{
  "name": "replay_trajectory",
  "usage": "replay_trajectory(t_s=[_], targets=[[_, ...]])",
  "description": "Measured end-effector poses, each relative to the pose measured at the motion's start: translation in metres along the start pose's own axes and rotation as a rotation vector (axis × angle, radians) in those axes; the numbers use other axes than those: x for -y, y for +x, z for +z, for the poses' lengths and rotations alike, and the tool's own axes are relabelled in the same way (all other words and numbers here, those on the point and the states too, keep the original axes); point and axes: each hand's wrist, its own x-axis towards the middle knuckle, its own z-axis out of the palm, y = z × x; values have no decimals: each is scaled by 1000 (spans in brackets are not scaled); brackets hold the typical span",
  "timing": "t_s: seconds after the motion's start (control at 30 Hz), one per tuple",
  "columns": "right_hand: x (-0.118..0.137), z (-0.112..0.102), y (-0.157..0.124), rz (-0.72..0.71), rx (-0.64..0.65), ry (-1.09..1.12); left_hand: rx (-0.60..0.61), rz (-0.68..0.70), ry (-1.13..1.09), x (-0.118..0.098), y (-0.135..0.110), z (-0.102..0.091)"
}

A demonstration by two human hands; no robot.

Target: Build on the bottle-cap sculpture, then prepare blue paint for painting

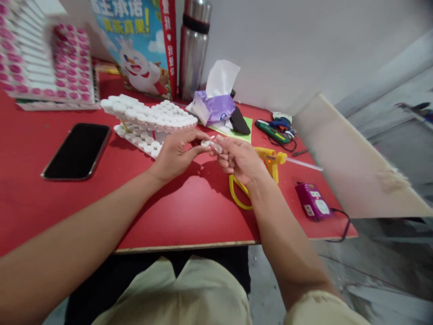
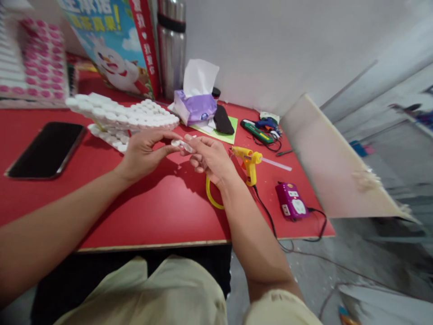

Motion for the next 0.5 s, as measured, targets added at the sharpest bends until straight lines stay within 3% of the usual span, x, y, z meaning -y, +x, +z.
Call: replay_trajectory(t_s=[0.13,0.27,0.4,0.5], targets=[[-1,3,-2,-123,-61,-98,8,-46,-17,-1,0,2],[-7,4,-1,-252,-129,-337,2,-151,-129,0,-1,6],[-13,4,-2,-547,-260,-731,-9,-260,-321,1,-2,10],[-15,3,-3,-698,-275,-936,-20,-326,-424,-1,-2,11]])
